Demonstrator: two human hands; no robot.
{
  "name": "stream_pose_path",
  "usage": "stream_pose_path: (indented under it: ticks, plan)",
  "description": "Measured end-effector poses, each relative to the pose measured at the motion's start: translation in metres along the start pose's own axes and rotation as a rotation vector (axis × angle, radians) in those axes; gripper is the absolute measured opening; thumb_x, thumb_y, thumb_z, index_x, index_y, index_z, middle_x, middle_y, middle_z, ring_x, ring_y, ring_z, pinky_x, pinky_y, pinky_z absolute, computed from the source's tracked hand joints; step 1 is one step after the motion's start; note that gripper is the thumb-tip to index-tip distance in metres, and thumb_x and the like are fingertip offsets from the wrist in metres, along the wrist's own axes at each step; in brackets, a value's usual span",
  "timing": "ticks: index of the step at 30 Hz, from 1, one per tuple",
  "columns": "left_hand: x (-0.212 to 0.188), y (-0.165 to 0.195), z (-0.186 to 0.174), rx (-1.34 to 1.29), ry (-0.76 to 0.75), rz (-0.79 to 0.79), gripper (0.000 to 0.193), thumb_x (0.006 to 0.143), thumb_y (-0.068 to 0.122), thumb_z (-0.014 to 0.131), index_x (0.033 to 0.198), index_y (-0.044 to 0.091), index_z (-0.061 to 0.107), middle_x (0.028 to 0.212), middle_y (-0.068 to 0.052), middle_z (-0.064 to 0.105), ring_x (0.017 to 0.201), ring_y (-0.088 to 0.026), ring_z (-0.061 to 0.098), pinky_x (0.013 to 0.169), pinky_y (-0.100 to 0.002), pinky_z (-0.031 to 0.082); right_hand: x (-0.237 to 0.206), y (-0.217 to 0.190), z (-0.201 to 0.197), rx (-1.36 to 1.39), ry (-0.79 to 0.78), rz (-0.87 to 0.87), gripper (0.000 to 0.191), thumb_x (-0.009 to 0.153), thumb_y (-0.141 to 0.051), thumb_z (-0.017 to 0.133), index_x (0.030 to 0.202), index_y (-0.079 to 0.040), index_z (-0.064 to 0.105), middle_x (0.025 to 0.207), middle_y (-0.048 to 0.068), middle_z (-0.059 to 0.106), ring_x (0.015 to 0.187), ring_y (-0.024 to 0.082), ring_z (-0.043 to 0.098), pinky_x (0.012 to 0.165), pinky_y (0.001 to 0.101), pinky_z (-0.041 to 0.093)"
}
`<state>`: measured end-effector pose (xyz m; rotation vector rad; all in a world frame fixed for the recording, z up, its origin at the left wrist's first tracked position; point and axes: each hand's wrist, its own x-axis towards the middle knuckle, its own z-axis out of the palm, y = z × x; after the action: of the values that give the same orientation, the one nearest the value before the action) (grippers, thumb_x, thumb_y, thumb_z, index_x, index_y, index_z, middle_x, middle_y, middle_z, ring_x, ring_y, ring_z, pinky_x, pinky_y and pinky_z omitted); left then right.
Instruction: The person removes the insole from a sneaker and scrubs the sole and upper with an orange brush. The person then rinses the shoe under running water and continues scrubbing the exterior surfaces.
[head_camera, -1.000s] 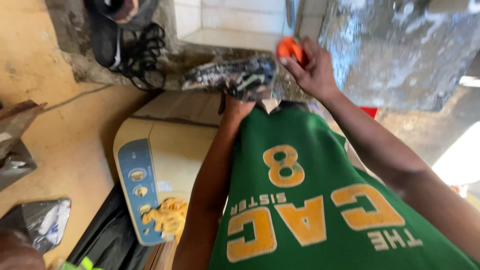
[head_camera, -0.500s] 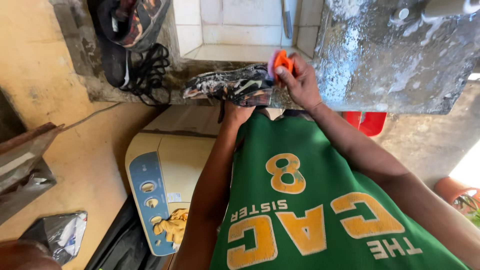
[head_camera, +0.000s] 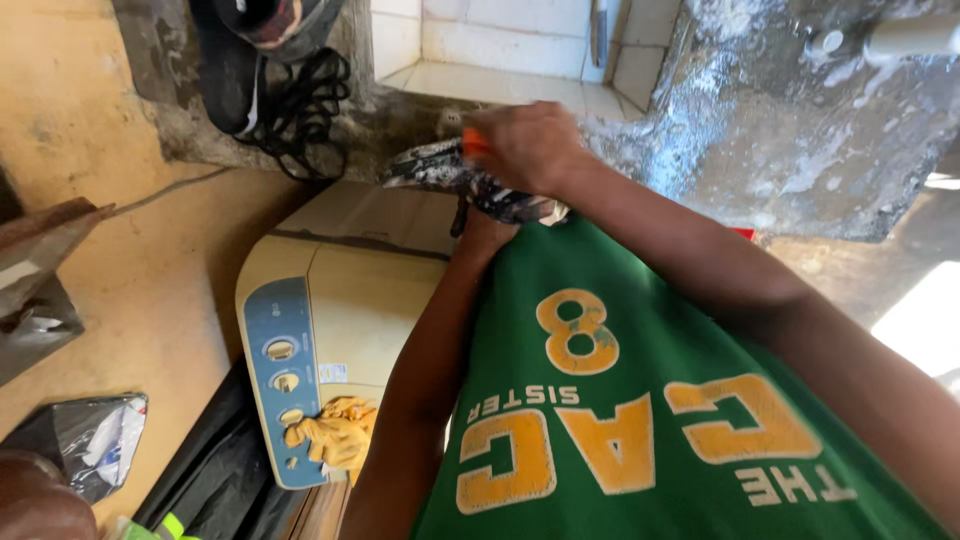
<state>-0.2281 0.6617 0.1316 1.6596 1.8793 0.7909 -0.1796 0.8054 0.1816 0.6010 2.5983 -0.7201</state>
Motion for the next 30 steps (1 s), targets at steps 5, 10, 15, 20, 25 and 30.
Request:
stream_pose_path:
  ticks: [5,10,15,20,25,30]
  plan:
    - [-0.003,-0.009,-0.006,-0.014,0.028,0.017,0.029,0.091,0.035,0.072,0.116,0.02,0.073,0.125,-0.005,0.069,0.121,-0.032,0.062,0.106,-0.049,0.049,-0.015,0.006,-0.033,-0.046,-0.216,0.058,0.048,0.097,-0.063,0.053,0.127,-0.026,0.065,0.094,0.006,0.074,0.069,0.023,0.068,0.058,0.0398,0.054]
    - [-0.005,-0.02,-0.008,-0.048,0.053,0.01,0.03,0.09,0.035,0.073,0.116,0.019,0.073,0.124,-0.006,0.07,0.121,-0.032,0.062,0.106,-0.048,0.049,-0.008,0.002,-0.018,-0.117,-0.158,0.017,0.048,0.099,-0.062,0.05,0.118,-0.019,0.065,0.086,0.005,0.074,0.049,0.013,0.058,0.041,0.0291,0.043]
    - [-0.002,-0.023,-0.008,-0.069,0.067,0.039,0.031,0.09,0.035,0.074,0.115,0.018,0.073,0.124,-0.006,0.07,0.121,-0.032,0.063,0.106,-0.047,0.05,0.022,-0.034,-0.011,-0.021,-0.176,0.072,0.048,0.105,-0.057,0.054,0.125,-0.013,0.06,0.076,0.012,0.072,0.054,0.026,0.068,0.047,0.0396,0.054]
    - [-0.002,-0.029,-0.012,-0.094,0.046,0.025,0.032,0.089,0.035,0.074,0.115,0.017,0.074,0.123,-0.007,0.071,0.121,-0.032,0.063,0.106,-0.046,0.05,-0.018,0.006,-0.026,-0.128,-0.326,0.148,0.048,0.098,-0.06,0.06,0.11,-0.014,0.066,0.081,0.012,0.075,0.065,0.028,0.073,0.063,0.0451,0.057]
    - [0.005,-0.03,-0.014,-0.123,0.162,0.164,0.033,0.089,0.036,0.074,0.116,0.016,0.073,0.123,-0.007,0.071,0.122,-0.033,0.063,0.106,-0.046,0.05,0.016,-0.014,0.004,0.088,0.01,0.023,0.044,0.098,-0.053,0.067,0.11,-0.011,0.067,0.083,0.014,0.074,0.064,0.031,0.071,0.059,0.0456,0.057]
    - [0.005,-0.029,-0.014,-0.096,0.196,0.056,0.041,0.089,0.034,0.071,0.125,0.014,0.072,0.133,-0.016,0.067,0.127,-0.039,0.057,0.107,-0.05,0.044,0.017,-0.027,-0.011,0.045,0.223,-0.126,0.035,0.098,-0.043,0.072,0.105,-0.009,0.067,0.085,0.013,0.074,0.068,0.033,0.071,0.059,0.0463,0.056]
